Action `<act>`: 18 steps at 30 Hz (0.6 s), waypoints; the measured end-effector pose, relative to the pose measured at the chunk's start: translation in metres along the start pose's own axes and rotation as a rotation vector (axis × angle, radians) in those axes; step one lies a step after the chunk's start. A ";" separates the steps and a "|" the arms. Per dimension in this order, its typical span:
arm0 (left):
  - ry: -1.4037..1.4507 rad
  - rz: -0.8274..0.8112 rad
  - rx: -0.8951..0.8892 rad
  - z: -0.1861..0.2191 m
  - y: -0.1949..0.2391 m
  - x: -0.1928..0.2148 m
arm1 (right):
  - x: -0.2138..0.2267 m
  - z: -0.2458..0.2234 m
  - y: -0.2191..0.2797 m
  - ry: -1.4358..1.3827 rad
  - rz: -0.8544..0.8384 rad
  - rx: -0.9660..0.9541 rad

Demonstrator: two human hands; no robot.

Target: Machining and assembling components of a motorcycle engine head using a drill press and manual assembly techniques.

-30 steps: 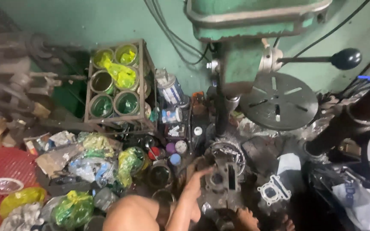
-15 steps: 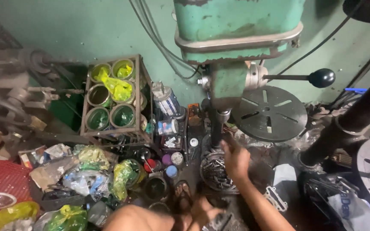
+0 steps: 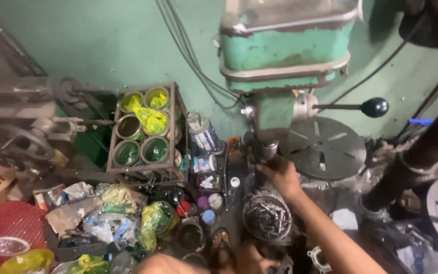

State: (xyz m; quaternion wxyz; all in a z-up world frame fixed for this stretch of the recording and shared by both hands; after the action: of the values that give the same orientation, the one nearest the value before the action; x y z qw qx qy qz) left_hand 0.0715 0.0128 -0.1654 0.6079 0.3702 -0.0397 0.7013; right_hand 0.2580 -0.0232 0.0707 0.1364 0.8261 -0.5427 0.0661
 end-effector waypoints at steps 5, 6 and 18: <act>-0.073 0.078 -0.036 0.003 -0.021 0.017 | 0.000 -0.029 -0.001 0.041 -0.021 0.074; -0.109 0.096 -0.042 0.004 -0.025 0.022 | 0.003 -0.031 -0.001 0.057 -0.006 0.069; -0.802 0.556 -0.215 -0.025 -0.017 -0.067 | 0.001 -0.053 0.013 0.315 -0.018 0.225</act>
State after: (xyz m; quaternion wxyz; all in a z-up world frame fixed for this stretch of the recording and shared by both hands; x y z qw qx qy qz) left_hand 0.0742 -0.0257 -0.2283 0.3697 0.5213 -0.4395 0.6312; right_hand 0.2484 -0.0130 0.1239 0.1271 0.8204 -0.4966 0.2535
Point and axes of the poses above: each hand's wrist, its own y-axis away from the middle knuckle, its own x-axis out of the back of the hand, z = x × y, the point moved 10 cm from there along -y, towards the middle knuckle, and after that the axes turned 14 degrees about -x, right-handed, at the moved point
